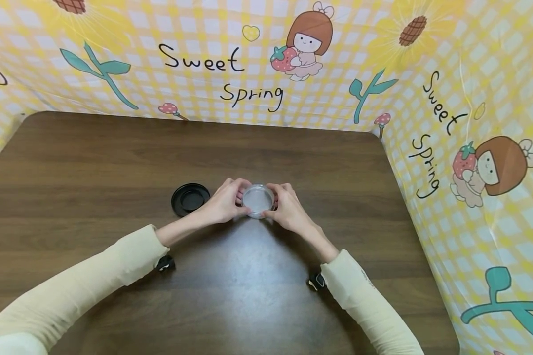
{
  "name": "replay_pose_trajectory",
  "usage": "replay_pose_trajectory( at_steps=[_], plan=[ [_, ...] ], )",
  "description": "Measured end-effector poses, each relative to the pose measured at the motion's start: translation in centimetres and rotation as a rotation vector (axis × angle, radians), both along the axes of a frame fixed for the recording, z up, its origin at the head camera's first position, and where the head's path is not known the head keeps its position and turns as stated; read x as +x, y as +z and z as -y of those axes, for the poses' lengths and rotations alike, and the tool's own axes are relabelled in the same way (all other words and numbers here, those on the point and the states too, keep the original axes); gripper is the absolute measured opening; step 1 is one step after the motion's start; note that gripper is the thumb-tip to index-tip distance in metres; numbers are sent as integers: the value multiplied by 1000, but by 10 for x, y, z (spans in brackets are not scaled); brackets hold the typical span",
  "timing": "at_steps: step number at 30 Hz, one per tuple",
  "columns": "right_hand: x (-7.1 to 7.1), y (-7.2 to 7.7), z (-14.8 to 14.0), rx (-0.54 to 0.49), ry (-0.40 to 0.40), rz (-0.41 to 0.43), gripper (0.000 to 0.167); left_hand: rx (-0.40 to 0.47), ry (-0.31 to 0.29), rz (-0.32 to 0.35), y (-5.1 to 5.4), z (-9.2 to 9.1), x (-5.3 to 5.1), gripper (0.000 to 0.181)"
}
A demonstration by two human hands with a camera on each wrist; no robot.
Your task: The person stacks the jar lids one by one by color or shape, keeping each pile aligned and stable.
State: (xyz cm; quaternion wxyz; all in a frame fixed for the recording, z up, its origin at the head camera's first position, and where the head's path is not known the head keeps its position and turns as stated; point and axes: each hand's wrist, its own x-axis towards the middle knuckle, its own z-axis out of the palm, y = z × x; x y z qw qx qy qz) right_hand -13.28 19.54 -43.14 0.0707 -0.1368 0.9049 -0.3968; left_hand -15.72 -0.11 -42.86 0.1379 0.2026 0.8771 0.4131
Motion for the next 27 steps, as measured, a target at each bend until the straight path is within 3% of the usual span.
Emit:
replay_pose_trajectory(
  at_steps=[27],
  plan=[
    [5,2,5,100,-29,-52,74,25,11,0,-5,2,0,69]
  ],
)
